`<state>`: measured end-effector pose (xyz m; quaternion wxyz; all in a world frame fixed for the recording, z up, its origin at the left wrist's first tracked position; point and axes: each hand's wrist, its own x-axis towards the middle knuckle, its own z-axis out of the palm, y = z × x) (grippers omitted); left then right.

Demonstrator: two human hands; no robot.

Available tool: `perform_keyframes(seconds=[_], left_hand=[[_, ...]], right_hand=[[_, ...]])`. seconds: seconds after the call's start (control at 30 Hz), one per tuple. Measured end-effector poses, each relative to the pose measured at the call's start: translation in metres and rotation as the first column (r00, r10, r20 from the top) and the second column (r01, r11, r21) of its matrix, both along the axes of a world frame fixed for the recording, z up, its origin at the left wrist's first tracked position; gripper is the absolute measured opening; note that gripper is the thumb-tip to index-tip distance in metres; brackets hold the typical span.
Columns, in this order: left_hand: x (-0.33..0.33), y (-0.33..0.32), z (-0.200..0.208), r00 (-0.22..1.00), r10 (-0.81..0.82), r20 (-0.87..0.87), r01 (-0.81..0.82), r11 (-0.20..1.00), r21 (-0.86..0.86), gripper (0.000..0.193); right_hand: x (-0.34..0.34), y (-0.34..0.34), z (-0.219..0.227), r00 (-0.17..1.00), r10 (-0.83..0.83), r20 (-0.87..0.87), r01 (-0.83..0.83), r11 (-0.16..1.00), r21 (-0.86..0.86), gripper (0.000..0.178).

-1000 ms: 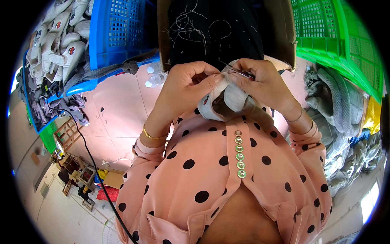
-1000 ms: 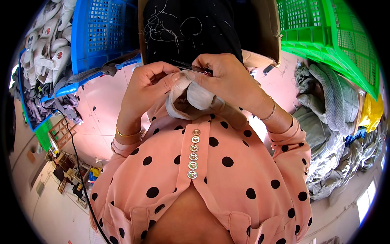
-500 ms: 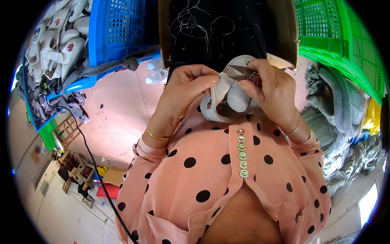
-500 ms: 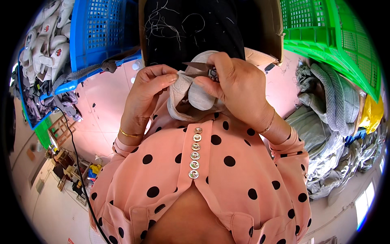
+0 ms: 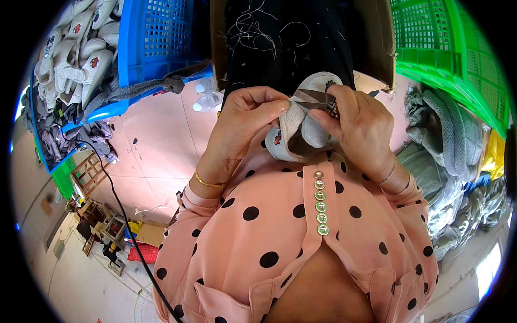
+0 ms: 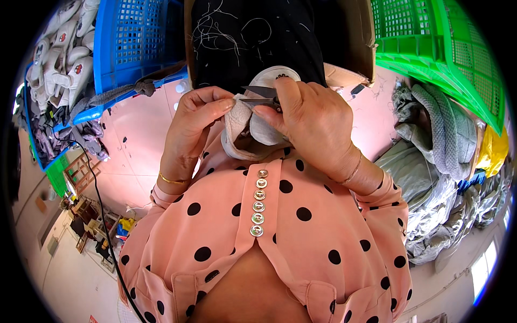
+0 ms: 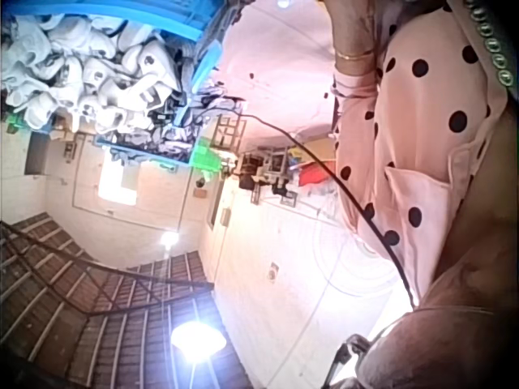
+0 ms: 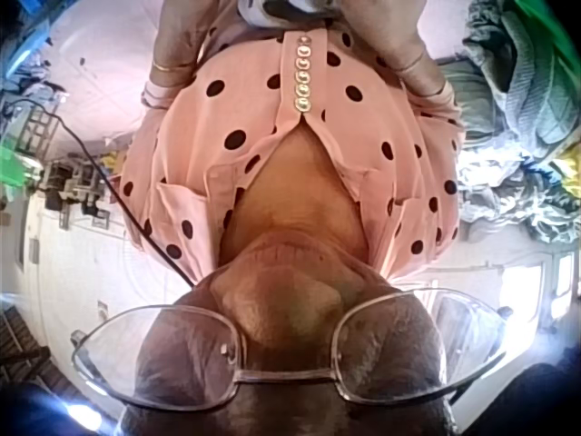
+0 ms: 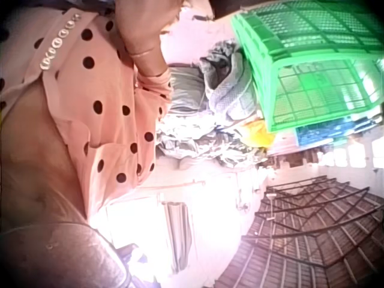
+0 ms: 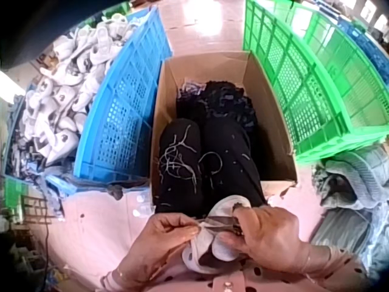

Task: The person uses a pair of scissors to trim loose threads and excess fabric from the edges of a white slipper. The person holds the slipper in their left hand and carefully cuts the material with the scissors in their right hand, focusing on the strap and sole edges.

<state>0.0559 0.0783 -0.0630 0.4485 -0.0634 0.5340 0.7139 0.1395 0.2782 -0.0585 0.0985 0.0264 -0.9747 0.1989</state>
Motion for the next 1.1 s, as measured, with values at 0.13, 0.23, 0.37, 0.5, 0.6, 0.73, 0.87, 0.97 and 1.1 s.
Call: perform_keyframes(seconds=[0.13,0.23,0.37,0.5,0.6,0.73,0.87,0.97,1.1], left_hand=[[0.0,-0.001,0.0,1.0,-0.003,0.013,0.003,1.0,0.004,0.014],[0.0,-0.001,-0.002,1.0,-0.004,0.027,0.004,1.0,0.004,0.015],[0.002,-0.001,-0.001,0.998,-0.017,0.052,0.017,1.0,0.014,0.015],[0.005,-0.001,-0.008,0.995,-0.025,0.093,0.022,0.999,0.041,0.016],[0.003,-0.005,-0.006,0.995,-0.003,0.095,0.002,1.0,0.017,0.016],[0.001,-0.006,-0.004,0.995,0.007,0.101,-0.009,1.0,0.026,0.015],[0.001,-0.005,-0.004,0.994,-0.001,0.105,-0.001,1.0,0.024,0.015],[0.003,-0.004,-0.004,0.997,0.014,0.081,-0.016,1.0,0.016,0.016],[0.002,-0.002,-0.002,0.997,0.018,0.076,-0.019,1.0,0.007,0.018]], right_hand=[[0.0,-0.003,-0.004,0.999,-0.025,-0.038,0.023,0.999,-0.035,0.036],[0.001,-0.005,-0.009,0.999,-0.037,-0.028,0.035,0.997,-0.065,0.035],[0.0,-0.008,-0.01,0.999,-0.05,0.013,0.052,0.977,-0.207,0.036],[-0.007,-0.006,-0.01,0.97,-0.041,0.24,0.208,0.649,-0.732,0.037],[-0.01,0.004,-0.002,0.969,0.01,0.245,0.183,0.636,-0.75,0.038],[-0.01,0.018,-0.006,0.991,0.125,0.044,-0.108,0.956,-0.273,0.034],[-0.014,0.021,-0.007,0.974,0.221,-0.045,-0.223,0.974,-0.042,0.033],[-0.017,0.022,-0.009,0.964,0.259,-0.066,-0.259,0.966,-0.004,0.036],[-0.02,0.023,-0.006,0.953,0.294,-0.075,-0.294,0.956,0.008,0.036]])
